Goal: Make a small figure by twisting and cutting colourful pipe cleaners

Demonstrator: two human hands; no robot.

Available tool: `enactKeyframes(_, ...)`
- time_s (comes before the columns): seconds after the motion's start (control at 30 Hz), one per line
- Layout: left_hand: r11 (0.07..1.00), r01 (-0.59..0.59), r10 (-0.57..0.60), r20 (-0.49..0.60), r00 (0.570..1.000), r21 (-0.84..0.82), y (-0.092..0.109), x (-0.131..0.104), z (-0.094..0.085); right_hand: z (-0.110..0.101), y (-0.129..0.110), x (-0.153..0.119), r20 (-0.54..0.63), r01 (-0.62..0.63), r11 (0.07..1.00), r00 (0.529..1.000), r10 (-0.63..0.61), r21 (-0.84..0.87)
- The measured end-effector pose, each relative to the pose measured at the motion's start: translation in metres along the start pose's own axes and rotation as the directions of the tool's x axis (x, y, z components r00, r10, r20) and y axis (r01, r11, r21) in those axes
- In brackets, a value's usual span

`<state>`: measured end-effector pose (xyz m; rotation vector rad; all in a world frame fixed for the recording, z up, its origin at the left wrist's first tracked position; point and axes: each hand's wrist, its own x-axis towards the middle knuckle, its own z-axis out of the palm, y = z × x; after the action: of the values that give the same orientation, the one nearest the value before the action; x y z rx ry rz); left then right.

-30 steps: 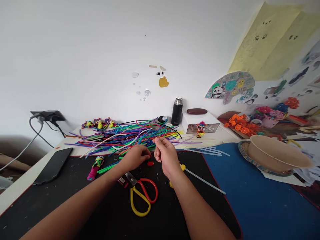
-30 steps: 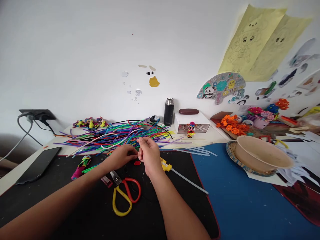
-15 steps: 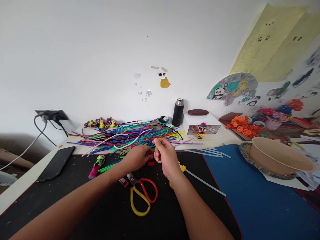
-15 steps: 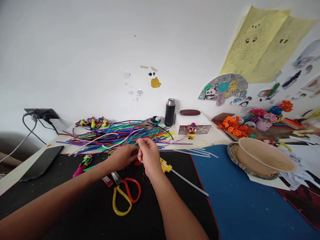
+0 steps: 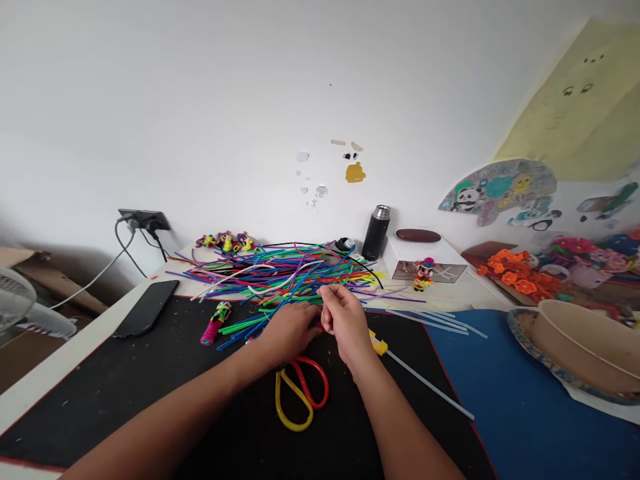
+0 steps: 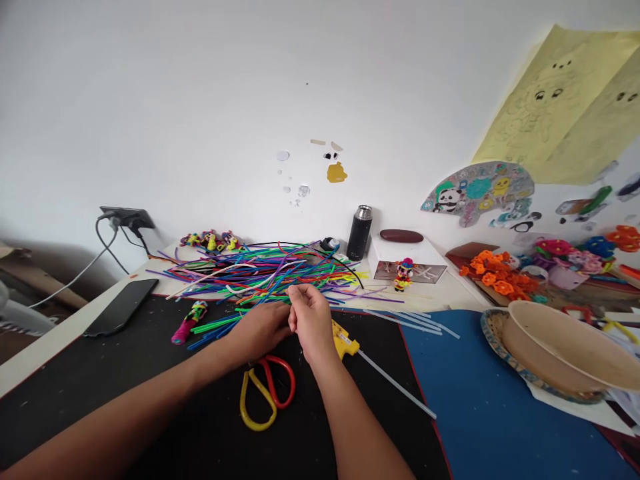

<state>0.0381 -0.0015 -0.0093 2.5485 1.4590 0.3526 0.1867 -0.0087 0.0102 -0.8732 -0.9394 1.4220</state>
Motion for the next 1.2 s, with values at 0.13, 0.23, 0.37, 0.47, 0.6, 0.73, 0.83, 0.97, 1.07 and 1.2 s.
enactKeyframes(0.13,0.985,0.166,-0.169,-0.088,0.982,-0.037,-0.044,-0.018,-0.035,-0.002,-0.001,0.0,-0.022,0.006,1.0,1.0,-0.005,0.009)
enactKeyframes(0.23,0.971,0.233,-0.236,-0.055,0.97,-0.053,-0.073,-0.036,-0.058,0.001,0.001,-0.001,0.0,0.009,1.0,1.0,-0.009,0.0)
enactKeyframes(0.37,0.99,0.135,-0.136,-0.007,0.991,-0.045,-0.087,-0.06,-0.065,0.004,0.006,-0.004,0.025,0.004,0.999,1.0,-0.002,-0.045)
enactKeyframes(0.47,0.998,0.067,-0.066,0.044,0.997,-0.018,-0.084,-0.071,-0.053,0.004,0.008,-0.004,0.028,-0.002,0.997,1.0,0.004,-0.071)
enactKeyframes(0.6,0.999,0.029,-0.03,0.102,0.994,0.016,-0.069,-0.07,-0.038,0.005,0.011,-0.004,0.029,0.002,0.995,1.0,0.001,-0.102)
enactKeyframes(0.73,1.0,0.013,-0.014,0.183,0.983,0.008,-0.047,-0.06,-0.032,0.006,0.013,-0.005,0.054,0.021,0.989,0.998,-0.013,-0.149)
enactKeyframes(0.83,0.999,-0.008,0.016,0.227,0.974,-0.033,-0.034,-0.056,-0.031,0.006,0.012,-0.006,0.08,0.04,0.981,0.997,-0.025,-0.191)
enactKeyframes(0.97,0.999,-0.027,0.038,0.246,0.968,-0.047,-0.04,-0.054,-0.032,0.007,0.01,-0.009,0.096,0.06,0.97,0.995,-0.038,-0.235)
enactKeyframes(1.07,1.0,0.0,-0.006,0.187,0.982,0.027,-0.058,-0.051,-0.034,0.007,0.01,-0.011,0.093,0.068,0.967,0.995,-0.046,-0.247)
enactKeyframes(1.2,0.993,0.08,-0.086,0.072,0.994,0.082,-0.087,-0.049,-0.042,0.006,0.012,-0.01,0.103,0.076,0.961,0.993,-0.051,-0.264)
